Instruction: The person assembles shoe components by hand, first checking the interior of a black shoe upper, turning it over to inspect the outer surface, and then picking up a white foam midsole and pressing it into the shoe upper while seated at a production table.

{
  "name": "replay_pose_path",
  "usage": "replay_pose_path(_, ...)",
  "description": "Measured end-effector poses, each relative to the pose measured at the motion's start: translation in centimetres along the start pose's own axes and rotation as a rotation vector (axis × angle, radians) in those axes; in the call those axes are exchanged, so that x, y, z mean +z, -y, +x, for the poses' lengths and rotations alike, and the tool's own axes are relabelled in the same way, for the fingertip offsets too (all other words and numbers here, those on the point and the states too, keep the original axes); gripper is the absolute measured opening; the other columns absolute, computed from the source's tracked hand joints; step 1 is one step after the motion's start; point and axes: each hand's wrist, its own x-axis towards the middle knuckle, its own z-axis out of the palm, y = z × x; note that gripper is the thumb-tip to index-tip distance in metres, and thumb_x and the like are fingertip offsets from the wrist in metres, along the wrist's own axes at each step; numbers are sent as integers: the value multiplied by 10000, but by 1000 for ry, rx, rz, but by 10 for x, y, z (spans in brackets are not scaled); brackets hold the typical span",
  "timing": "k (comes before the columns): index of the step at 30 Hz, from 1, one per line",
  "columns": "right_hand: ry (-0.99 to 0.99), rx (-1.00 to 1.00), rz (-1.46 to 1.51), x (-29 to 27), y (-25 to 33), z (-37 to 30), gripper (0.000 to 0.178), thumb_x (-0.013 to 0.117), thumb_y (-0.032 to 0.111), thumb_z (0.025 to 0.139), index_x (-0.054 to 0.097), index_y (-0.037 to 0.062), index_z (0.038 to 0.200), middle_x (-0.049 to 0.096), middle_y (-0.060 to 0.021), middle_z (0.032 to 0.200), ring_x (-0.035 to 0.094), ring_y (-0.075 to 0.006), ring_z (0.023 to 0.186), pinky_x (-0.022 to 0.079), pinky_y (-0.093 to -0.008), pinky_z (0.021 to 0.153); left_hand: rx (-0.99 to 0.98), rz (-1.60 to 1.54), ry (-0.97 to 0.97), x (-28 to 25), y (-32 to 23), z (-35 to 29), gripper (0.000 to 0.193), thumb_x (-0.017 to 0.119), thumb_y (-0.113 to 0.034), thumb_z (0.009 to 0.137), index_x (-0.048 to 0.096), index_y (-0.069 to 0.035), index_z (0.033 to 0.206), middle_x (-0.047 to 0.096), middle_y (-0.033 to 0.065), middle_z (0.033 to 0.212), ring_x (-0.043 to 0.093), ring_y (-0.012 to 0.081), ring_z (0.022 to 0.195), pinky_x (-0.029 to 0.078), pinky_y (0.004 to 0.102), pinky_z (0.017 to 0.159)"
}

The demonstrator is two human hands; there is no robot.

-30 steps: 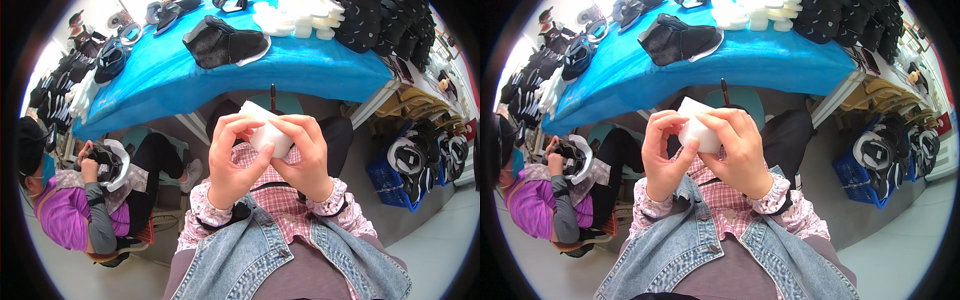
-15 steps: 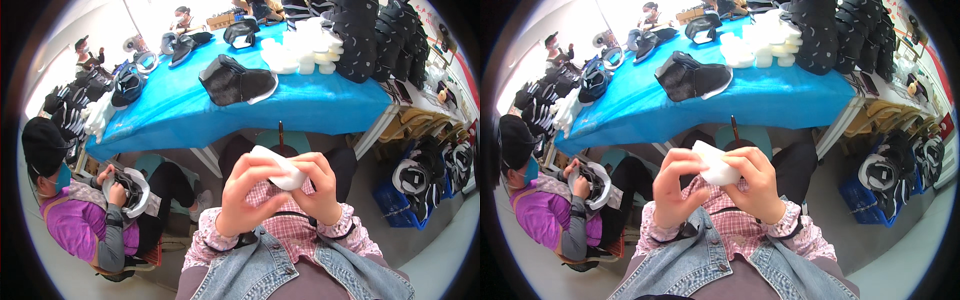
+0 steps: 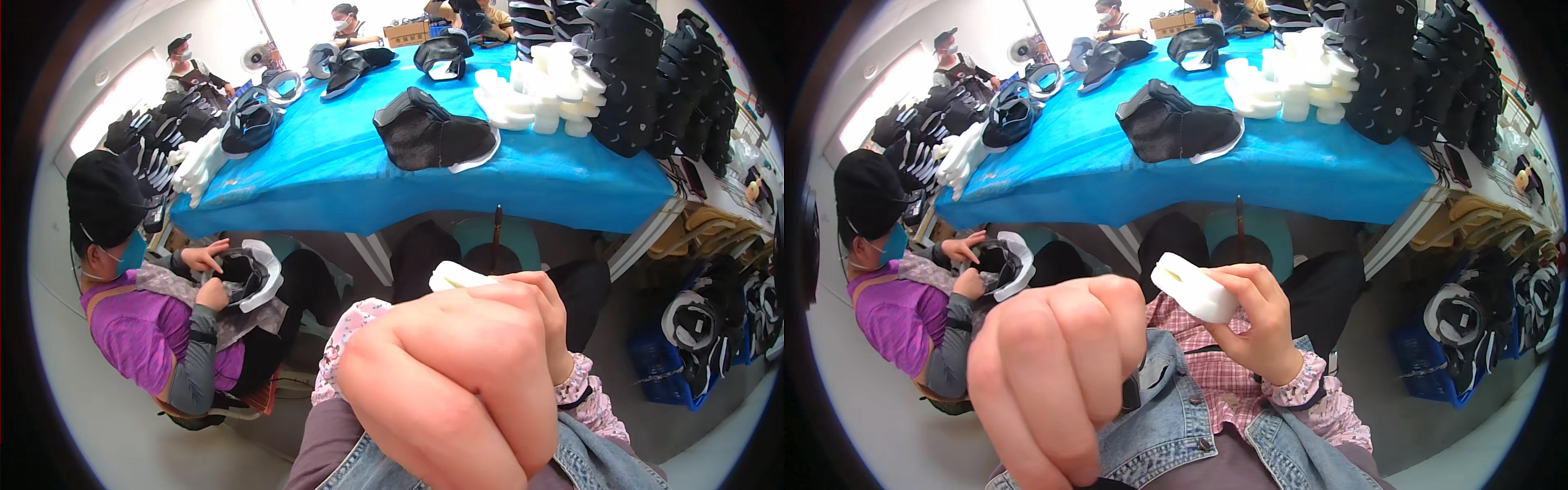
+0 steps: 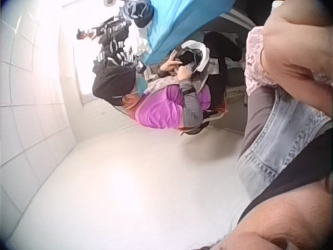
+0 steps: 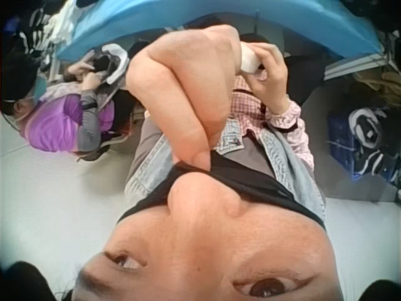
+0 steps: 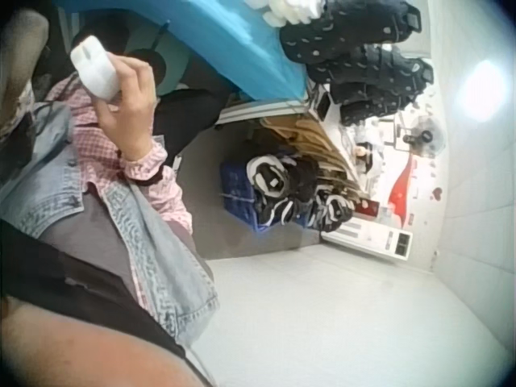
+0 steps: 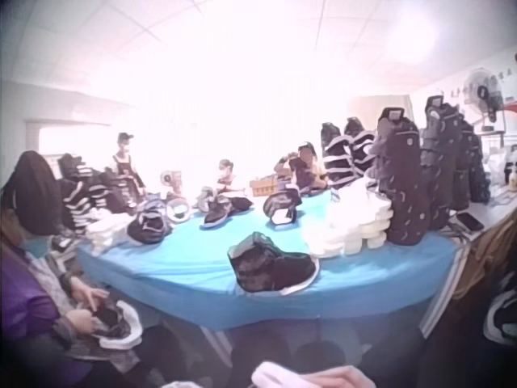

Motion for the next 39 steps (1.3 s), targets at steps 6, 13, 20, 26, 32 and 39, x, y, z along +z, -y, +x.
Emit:
replay_pose_path(6,-32,-39,-85,-10,-2,5,438,736,7,617,599,34,1031,597,-100,989,597,-259,872,491,-332,699,-152,-15,-135,-9,-12,12,122,696,-157,818,680,-38,841,589,65,870,557,160,756,432,253,631)
replay_pose_path(13,97,615,3,8,27,-2,289,651,187,816,614,75,1080,632,-122,1043,601,-217,969,496,-327,810,-241,72,-97,13,16,9,84,671,-113,830,666,-77,905,563,60,879,575,215,790,461,303,676)
replay_pose_path(20,-58,55,-127,-4,16,-6,278,657,161,807,603,52,1057,614,-122,1037,585,-222,968,478,-327,816,257,144,-183,59,75,5,245,625,-211,883,648,-70,1081,618,65,1024,571,139,911,421,288,799)
replay_pose_path(26,-91,3,-144,-3,12,-3,269,662,139,798,593,33,1036,597,-122,1032,571,-227,968,463,-327,822,-31,229,-109,45,55,10,220,664,-200,838,647,-92,1029,597,53,968,560,174,853,424,306,757)
replay_pose_path(32,-117,-27,-170,-2,10,-4,262,668,117,790,584,13,1016,581,-122,1027,558,-232,967,448,-327,827,-90,298,-93,40,51,16,206,702,-189,793,646,-114,977,576,41,912,549,210,794,426,324,715)
replay_pose_path(39,-191,-46,-217,-22,-2,-2,255,674,92,781,573,-9,992,562,-122,1022,542,-237,966,431,-328,833,-566,413,-195,1,28,-22,372,741,-101,734,621,-53,1083,575,87,1053,536,206,961,454,339,852)
